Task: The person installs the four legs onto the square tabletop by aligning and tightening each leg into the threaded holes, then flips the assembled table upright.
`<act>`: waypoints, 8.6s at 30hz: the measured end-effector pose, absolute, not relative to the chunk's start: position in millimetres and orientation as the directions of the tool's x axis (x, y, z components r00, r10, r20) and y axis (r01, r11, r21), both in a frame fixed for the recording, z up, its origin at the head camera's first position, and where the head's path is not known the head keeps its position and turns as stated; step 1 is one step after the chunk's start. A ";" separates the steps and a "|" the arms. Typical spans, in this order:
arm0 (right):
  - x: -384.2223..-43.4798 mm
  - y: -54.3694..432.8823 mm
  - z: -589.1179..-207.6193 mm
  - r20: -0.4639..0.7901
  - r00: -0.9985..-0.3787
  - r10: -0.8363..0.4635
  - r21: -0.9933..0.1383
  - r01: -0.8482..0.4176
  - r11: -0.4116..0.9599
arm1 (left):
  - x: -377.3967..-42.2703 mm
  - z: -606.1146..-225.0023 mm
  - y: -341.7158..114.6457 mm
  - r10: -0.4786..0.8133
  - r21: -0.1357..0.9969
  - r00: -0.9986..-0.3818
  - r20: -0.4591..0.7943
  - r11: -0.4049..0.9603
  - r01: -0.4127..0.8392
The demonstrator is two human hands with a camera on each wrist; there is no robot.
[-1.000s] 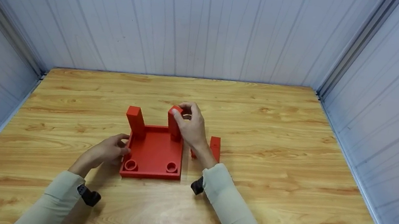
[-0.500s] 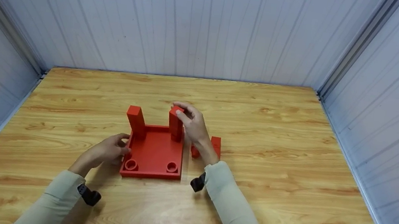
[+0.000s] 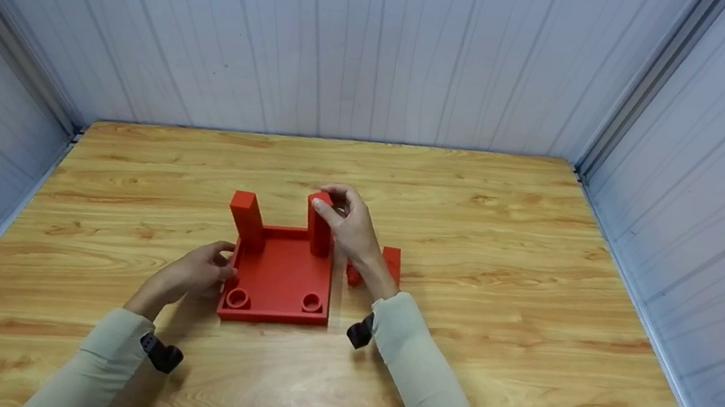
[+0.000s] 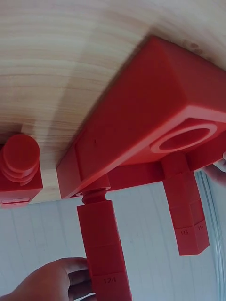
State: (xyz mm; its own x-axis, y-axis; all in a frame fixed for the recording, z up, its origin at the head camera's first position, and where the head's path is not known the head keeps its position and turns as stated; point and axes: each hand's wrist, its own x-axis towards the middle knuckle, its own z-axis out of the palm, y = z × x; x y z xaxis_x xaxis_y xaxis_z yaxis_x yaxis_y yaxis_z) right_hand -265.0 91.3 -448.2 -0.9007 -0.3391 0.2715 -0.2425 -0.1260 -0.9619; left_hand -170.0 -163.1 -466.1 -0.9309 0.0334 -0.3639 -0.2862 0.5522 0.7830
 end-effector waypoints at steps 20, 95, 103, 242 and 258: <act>-240.7 82.8 -423.6 0.318 -0.908 -0.272 -0.931 -0.354 0.095 | -171.1 -467.2 -161.6 0.016 0.787 -0.925 -0.380 0.531 -0.314; -257.3 91.4 -435.1 0.265 -0.904 -0.335 -0.964 -0.253 -0.079 | -170.7 -465.6 -161.1 0.016 0.765 -0.929 -0.370 0.572 -0.295; -250.2 89.9 -426.4 0.250 -0.914 -0.320 -0.967 -0.250 -0.041 | -170.7 -465.6 -161.1 0.011 0.761 -0.932 -0.361 0.581 -0.288; -263.3 86.4 -451.4 0.279 -0.895 -0.347 -0.950 -0.204 -0.237 | -170.7 -465.7 -159.8 0.020 0.786 -0.917 -0.397 0.523 -0.329; -262.0 87.4 -452.7 0.286 -0.907 -0.308 -0.953 -0.237 -0.188 | -171.1 -466.7 -159.6 0.009 0.779 -0.921 -0.390 0.537 -0.324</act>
